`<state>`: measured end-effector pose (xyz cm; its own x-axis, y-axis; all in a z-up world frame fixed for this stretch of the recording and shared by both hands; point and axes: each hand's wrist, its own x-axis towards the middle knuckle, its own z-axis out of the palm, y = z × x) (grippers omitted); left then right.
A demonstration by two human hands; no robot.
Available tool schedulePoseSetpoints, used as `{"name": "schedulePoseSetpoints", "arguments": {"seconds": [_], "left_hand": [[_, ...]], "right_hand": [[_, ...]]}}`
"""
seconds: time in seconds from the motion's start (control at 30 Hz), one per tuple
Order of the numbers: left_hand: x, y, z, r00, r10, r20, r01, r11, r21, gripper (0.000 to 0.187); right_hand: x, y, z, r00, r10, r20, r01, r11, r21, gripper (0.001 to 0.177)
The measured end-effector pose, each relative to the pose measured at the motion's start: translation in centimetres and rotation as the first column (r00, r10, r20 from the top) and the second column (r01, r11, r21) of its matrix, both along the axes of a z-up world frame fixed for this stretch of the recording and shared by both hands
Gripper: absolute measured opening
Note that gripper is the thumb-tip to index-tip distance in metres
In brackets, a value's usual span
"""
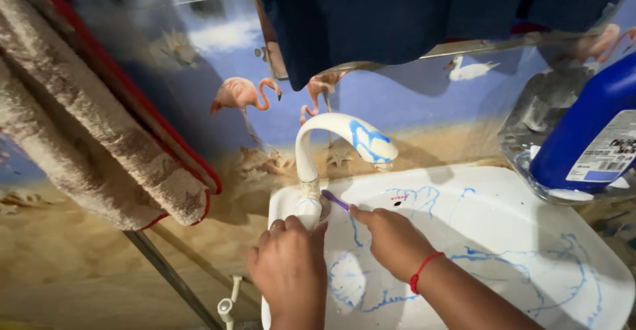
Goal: The person pours a blue liquid cleaner into a sink and uses a toothbrush to scrub the faucet and the basin area.
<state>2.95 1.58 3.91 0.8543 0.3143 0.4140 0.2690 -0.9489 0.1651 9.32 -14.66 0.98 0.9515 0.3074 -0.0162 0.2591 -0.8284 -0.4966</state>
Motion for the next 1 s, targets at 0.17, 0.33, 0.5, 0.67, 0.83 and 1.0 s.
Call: {"name": "schedulePoseSetpoints", "arguments": {"seconds": [0.17, 0.33, 0.5, 0.67, 0.83, 1.0], "left_hand": [[2.2, -0.4, -0.9, 0.999, 0.041, -0.032, -0.038, 0.995, 0.090, 0.012], [3.7, -1.7, -1.3, 0.994, 0.024, -0.106, 0.014, 0.940, 0.340, 0.008], [4.6, -1.9, -1.1, 0.974, -0.003, -0.228, 0.087, 0.930, 0.357, 0.012], [4.5, -2.5, -2.0, 0.984, 0.082, -0.157, 0.007, 0.869, 0.495, 0.012], [4.2, -2.9, -2.8, 0.965, 0.145, -0.219, -0.006, 0.846, 0.533, 0.020], [3.1, -3.3, -3.8, 0.953, 0.193, -0.234, -0.055, 0.868, 0.493, 0.023]], "right_hand": [[-0.9, -1.2, 0.6, 0.996, -0.080, -0.023, 0.078, 0.992, -0.098, 0.068], [0.8, 0.3, -1.1, 0.997, 0.015, 0.079, -0.024, 0.993, 0.113, 0.056], [-1.5, -0.7, -0.4, 0.999, -0.030, 0.036, 0.031, 0.999, -0.024, 0.064], [-2.0, -2.3, 0.5, 0.993, -0.100, 0.058, 0.109, 0.980, -0.169, 0.062], [-1.5, -1.1, -1.4, 0.996, 0.015, 0.089, -0.013, 1.000, -0.019, 0.061], [-1.6, -4.9, -1.3, 0.984, -0.152, 0.098, 0.162, 0.981, -0.109, 0.057]]}}
